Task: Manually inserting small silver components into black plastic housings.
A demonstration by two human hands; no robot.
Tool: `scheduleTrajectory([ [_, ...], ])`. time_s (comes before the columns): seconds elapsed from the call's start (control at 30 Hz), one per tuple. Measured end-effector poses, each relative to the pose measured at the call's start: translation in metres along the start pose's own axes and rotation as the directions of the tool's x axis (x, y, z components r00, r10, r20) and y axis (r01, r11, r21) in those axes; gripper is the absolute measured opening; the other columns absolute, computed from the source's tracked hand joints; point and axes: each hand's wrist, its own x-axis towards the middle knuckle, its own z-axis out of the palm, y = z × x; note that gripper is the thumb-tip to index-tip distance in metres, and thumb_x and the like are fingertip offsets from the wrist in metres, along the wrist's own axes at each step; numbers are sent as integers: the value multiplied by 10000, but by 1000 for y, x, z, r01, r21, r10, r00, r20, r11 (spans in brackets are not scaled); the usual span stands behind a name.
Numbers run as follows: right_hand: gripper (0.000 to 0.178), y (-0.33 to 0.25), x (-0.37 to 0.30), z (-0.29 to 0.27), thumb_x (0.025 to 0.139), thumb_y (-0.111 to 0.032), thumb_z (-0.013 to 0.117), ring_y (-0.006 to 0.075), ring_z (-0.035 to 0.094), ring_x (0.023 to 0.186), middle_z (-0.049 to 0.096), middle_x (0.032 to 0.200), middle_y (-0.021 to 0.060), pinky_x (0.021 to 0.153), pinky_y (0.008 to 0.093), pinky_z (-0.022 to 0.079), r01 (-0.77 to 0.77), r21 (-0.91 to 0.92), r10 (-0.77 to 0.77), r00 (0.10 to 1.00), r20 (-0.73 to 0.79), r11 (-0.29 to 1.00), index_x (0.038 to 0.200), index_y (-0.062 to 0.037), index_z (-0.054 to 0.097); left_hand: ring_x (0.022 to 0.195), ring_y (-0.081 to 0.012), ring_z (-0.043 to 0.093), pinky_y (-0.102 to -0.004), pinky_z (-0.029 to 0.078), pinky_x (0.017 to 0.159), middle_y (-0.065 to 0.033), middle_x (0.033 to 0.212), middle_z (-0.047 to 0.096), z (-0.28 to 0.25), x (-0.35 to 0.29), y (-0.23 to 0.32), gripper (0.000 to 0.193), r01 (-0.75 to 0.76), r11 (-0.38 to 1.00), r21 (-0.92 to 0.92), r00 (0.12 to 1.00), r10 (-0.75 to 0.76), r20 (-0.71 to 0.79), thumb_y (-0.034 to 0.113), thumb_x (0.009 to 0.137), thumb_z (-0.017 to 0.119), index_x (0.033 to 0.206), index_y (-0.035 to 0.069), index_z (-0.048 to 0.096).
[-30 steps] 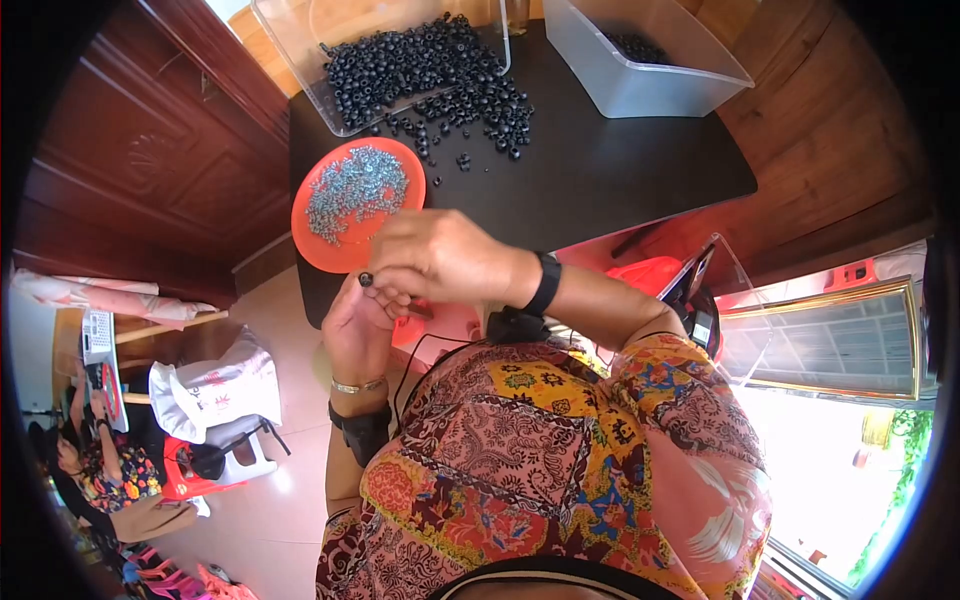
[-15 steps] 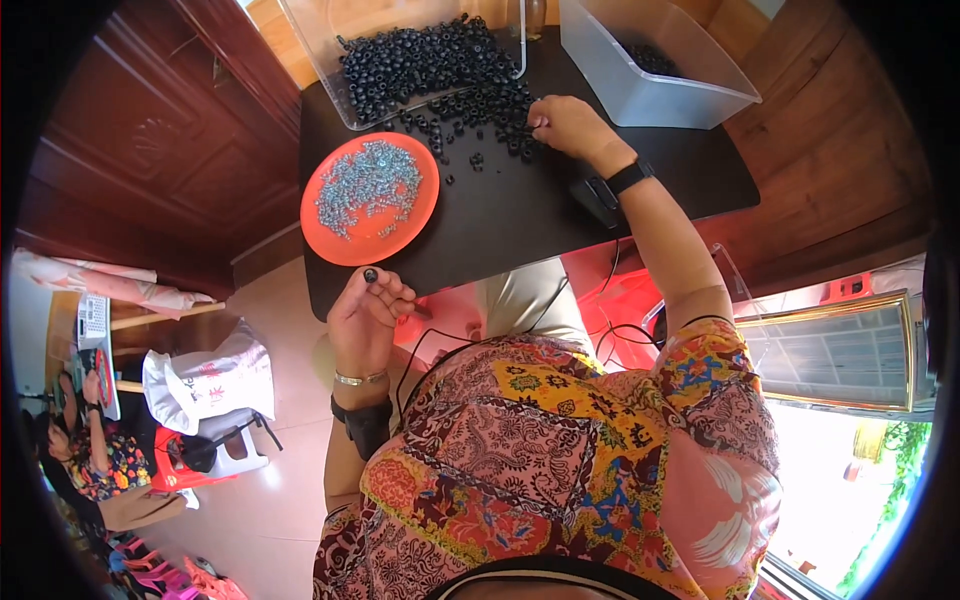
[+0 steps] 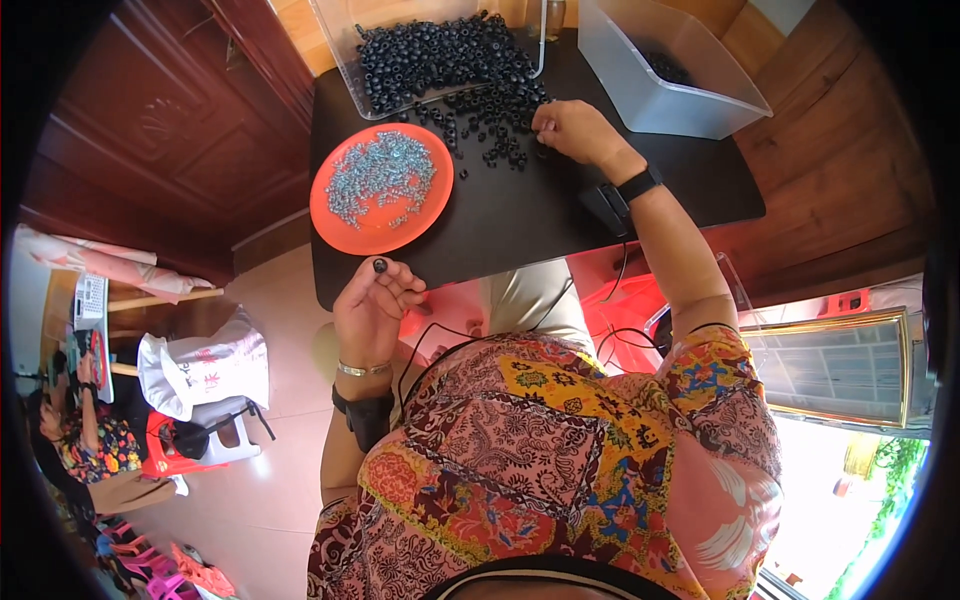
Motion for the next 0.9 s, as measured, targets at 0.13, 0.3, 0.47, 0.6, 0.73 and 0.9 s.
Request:
scheduleTrajectory([
  [0.13,146,6,-1,1,764,-140,626,310,639,788,664,810,115,729,383,509,15,-107,-16,1000,-7,994,884,-68,669,835,-278,636,-376,533,730,-127,884,606,-2,0,0,225,0,1000,-8,1000,0,9,211,949,458,903,18,562],
  [0.3,118,-2,0,-3,758,-108,656,254,645,744,654,780,110,705,338,511,22,-45,-26,995,-95,999,849,-32,648,838,-276,636,-370,533,726,-123,886,604,-4,0,-1,233,-6,1000,-9,1000,6,9,221,953,454,909,20,563],
  [0.47,152,-31,-4,-3,839,-93,660,115,628,779,676,870,58,698,250,506,-3,619,4,1000,0,785,964,-13,631,838,-275,634,-368,530,727,-116,890,603,-2,0,-2,235,-9,1000,1,1000,9,-3,226,956,450,913,24,561],
  [0.6,160,-82,-14,-1,900,-69,607,107,632,796,683,950,70,729,234,510,-130,895,-90,979,185,426,1053,-23,614,830,-263,634,-359,514,727,-108,898,612,0,-1,-1,230,1,1000,10,999,-1,-36,236,952,460,921,34,566],
  [0.73,158,-117,-19,15,904,-81,609,116,634,796,681,955,73,744,247,520,-184,953,-189,954,232,242,1053,-28,619,816,-250,634,-347,505,746,-101,897,626,3,-1,1,235,34,999,30,999,-33,-24,254,942,473,936,39,567],
  [0.9,162,-145,-22,31,912,-82,598,103,624,807,683,948,54,739,245,514,-193,968,-307,922,236,163,1063,-40,641,813,-244,625,-342,499,741,-114,892,607,18,-3,3,256,-1,1000,20,1000,2,-6,254,956,437,932,27,553],
])
